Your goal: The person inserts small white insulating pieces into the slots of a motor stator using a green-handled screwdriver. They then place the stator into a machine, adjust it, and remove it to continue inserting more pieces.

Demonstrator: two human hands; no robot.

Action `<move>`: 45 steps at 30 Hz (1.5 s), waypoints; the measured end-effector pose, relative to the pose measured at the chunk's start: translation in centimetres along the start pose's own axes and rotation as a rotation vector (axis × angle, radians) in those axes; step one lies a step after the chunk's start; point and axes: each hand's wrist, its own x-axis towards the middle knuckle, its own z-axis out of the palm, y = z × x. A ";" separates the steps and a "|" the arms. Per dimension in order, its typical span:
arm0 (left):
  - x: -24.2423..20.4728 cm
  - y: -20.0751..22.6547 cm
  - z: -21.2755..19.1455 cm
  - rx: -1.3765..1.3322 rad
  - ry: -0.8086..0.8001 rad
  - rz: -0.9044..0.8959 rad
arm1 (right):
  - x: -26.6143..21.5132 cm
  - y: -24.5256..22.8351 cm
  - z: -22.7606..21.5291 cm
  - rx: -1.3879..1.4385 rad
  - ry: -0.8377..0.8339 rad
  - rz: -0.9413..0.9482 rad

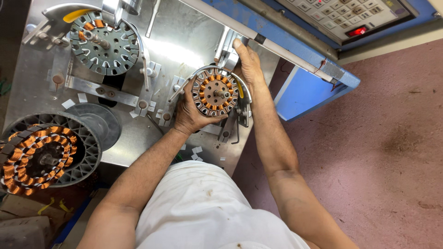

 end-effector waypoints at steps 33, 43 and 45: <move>0.0 -0.6 0.4 -0.007 -0.034 -0.051 | 1.2 1.7 -1.1 -0.005 -0.012 -0.040; 0.3 0.0 -0.1 -0.034 -0.070 -0.054 | 1.3 1.7 -0.9 -0.022 0.041 0.017; 0.2 0.1 -0.2 -0.029 -0.077 -0.058 | 1.2 1.7 -1.0 -0.052 0.032 0.015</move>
